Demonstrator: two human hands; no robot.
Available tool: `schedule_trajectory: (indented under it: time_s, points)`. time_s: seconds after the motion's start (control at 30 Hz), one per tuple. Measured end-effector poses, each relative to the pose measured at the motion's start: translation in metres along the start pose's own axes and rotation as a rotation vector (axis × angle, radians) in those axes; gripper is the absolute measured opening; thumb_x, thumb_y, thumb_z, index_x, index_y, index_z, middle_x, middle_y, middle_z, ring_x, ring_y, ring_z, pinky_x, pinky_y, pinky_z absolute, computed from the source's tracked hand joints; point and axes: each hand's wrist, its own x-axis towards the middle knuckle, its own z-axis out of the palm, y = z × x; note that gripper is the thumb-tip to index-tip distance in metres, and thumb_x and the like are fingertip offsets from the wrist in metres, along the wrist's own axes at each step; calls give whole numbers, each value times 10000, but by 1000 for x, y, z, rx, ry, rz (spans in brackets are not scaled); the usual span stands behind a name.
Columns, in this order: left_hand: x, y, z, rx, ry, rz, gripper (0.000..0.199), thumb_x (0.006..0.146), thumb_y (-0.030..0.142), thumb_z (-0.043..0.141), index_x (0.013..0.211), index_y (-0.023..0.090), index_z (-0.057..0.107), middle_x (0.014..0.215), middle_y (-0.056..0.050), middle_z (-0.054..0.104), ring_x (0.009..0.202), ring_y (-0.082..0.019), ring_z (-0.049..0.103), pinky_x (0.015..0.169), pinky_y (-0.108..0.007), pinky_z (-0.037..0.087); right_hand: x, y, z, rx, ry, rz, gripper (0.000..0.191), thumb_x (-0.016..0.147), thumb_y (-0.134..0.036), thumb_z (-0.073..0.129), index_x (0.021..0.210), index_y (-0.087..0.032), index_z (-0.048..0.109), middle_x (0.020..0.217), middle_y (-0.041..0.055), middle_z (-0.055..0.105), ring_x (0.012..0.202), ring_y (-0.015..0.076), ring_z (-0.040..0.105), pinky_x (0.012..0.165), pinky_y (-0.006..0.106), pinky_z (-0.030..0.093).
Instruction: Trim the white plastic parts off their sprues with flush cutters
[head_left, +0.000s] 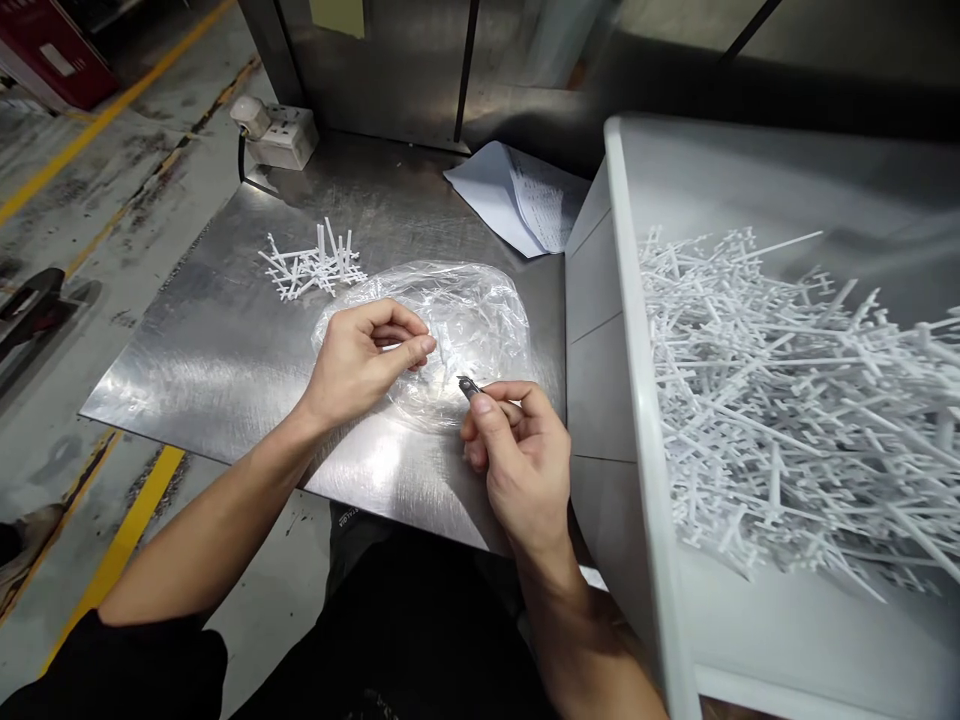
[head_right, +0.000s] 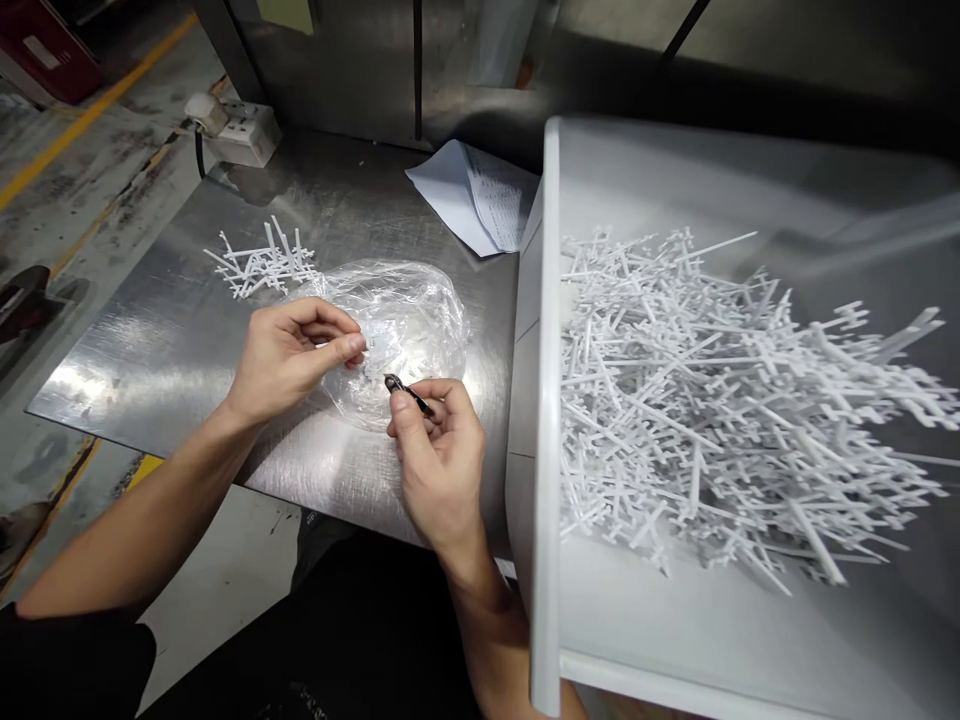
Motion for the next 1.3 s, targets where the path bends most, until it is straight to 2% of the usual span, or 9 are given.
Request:
schedule_trajectory:
  time_s: [0.1, 0.2, 0.37, 0.53, 0.67, 0.93, 1.13, 1.3]
  points:
    - [-1, -3, 0, -145, -11, -67, 371, 690, 151, 1049, 980, 170, 819, 759, -4, 824, 663, -123, 782, 666, -151, 654, 2, -1, 2, 55, 4, 0, 246, 979, -395, 816, 968, -216, 648, 654, -52, 662, 475, 77, 500, 460, 193, 426]
    - [-3, -5, -1, -286, -85, -118, 490, 700, 128, 1046, 1141, 208, 850, 800, -6, 846, 687, -130, 805, 703, -164, 678, 5, -2, 4, 93, 2, 0, 245, 978, -390, 819, 968, -215, 649, 641, -52, 667, 467, 76, 506, 447, 180, 429]
    - [-8, -7, -3, -426, -138, -137, 507, 708, 108, 1039, 1162, 279, 889, 875, -13, 871, 784, -122, 836, 766, -129, 671, 3, -5, 5, 69, -22, -67, 186, 989, -346, 800, 982, -216, 667, 646, -55, 669, 470, 73, 513, 465, 179, 444]
    - [-11, -6, -3, -404, -121, -89, 484, 721, 130, 1036, 1146, 315, 896, 872, -12, 871, 791, -131, 840, 754, -139, 674, -1, -9, 3, -10, -3, -178, 109, 980, -265, 789, 1013, -222, 694, 685, -54, 681, 512, 78, 553, 517, 200, 470]
    - [-12, -1, -1, -364, -94, 3, 504, 697, 94, 1034, 1129, 316, 900, 861, -11, 871, 770, -134, 837, 731, -139, 674, 0, -11, 4, -43, -50, -192, 102, 974, -254, 787, 1015, -229, 697, 699, -54, 681, 525, 87, 564, 488, 207, 449]
    - [-14, 1, 0, -303, -81, 100, 474, 731, 75, 1000, 1145, 283, 898, 867, -27, 871, 756, -150, 831, 710, -166, 688, -2, -8, 3, -165, -31, -265, 95, 989, -247, 769, 1043, -237, 690, 728, -54, 690, 543, 94, 577, 495, 226, 465]
    - [-14, 1, -2, -303, -112, 65, 494, 723, 62, 998, 1150, 287, 894, 872, -21, 871, 758, -151, 830, 697, -169, 687, -3, -3, -1, -245, -50, -344, 110, 1010, -214, 763, 1078, -240, 680, 775, -51, 702, 633, 108, 664, 578, 236, 530]
    - [-14, -1, -6, -305, -145, -25, 474, 716, 143, 1031, 1152, 253, 883, 844, -35, 862, 718, -162, 817, 664, -187, 681, -5, -1, -4, -280, -57, -365, 95, 1031, -202, 745, 1090, -238, 679, 809, -44, 706, 675, 113, 687, 604, 244, 536]
